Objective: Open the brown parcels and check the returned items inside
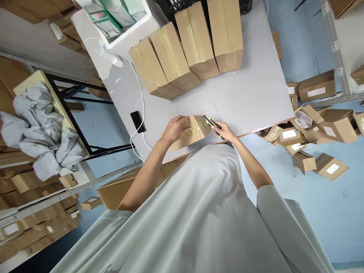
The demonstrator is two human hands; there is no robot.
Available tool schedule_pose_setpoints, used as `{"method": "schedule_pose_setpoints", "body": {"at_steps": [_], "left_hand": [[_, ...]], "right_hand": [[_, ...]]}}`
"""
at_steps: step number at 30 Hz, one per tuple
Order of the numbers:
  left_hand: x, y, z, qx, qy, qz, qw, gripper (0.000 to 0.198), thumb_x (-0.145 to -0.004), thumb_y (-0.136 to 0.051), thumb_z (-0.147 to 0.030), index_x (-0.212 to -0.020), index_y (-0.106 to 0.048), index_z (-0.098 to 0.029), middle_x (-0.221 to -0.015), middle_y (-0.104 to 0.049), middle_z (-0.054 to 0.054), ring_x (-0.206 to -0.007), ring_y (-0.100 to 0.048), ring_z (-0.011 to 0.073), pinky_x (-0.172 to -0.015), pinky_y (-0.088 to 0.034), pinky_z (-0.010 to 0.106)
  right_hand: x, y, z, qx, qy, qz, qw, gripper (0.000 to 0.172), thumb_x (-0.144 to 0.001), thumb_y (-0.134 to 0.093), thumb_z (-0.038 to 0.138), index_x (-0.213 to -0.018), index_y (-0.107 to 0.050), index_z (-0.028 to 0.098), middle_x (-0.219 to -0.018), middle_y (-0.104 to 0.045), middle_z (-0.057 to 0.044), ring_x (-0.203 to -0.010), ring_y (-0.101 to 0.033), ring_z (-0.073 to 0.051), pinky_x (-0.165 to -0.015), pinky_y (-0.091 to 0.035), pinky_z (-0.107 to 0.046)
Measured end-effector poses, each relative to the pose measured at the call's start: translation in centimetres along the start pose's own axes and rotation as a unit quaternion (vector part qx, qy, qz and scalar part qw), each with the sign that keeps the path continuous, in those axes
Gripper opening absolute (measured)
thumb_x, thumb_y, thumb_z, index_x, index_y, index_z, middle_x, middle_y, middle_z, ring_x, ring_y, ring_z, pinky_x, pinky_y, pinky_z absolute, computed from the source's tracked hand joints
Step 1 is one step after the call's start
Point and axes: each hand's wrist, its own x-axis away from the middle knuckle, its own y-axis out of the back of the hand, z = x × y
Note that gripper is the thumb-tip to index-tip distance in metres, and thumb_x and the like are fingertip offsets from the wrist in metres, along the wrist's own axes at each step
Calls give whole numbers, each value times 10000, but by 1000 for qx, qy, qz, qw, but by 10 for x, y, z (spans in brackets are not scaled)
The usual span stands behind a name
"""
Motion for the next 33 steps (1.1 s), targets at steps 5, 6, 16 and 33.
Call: {"method": "schedule_pose_setpoints", "body": {"at_steps": [5, 6, 16, 33], "left_hand": [[2, 4, -24, -73, -21, 38, 996, 746, -881, -812, -222, -1611, -671, -156, -1606, -672, 234, -1409, -683, 470, -1236, -566, 625], [2, 4, -28, -77, -22, 41, 996, 757, -874, -802, -192, -1617, -661, -156, -1612, -668, 231, -1412, -679, 468, -1234, -571, 619], [11, 2, -25, -40, -29, 36, 998, 896, -901, -844, -208, -1741, -534, -185, -1609, -663, 215, -1481, -635, 450, -1307, -532, 599], [8, -29, -12, 5, -4, -36, 999, 929, -979, -689, -222, -1841, -358, -112, -1732, -590, 265, -1609, -546, 464, -1394, -425, 667]], "right_hand": [[2, -38, -6, -51, -34, -9, 998, 745, -816, -858, 899, -1128, -714, 238, -905, -810, -33, -842, -813, -216, -607, -649, -260], [2, -43, -8, -54, -33, -17, 998, 745, -825, -843, 907, -1129, -709, 240, -905, -809, -34, -868, -817, -221, -612, -656, -260], [12, -51, -12, -72, -37, -56, 995, 716, -851, -832, 885, -1147, -723, 242, -960, -817, -54, -985, -826, -250, -655, -707, -277], [36, -45, -10, -24, -34, -1, 999, 557, -997, -820, 672, -1318, -742, 224, -884, -801, 3, -660, -764, -151, -556, -615, -231]]}}
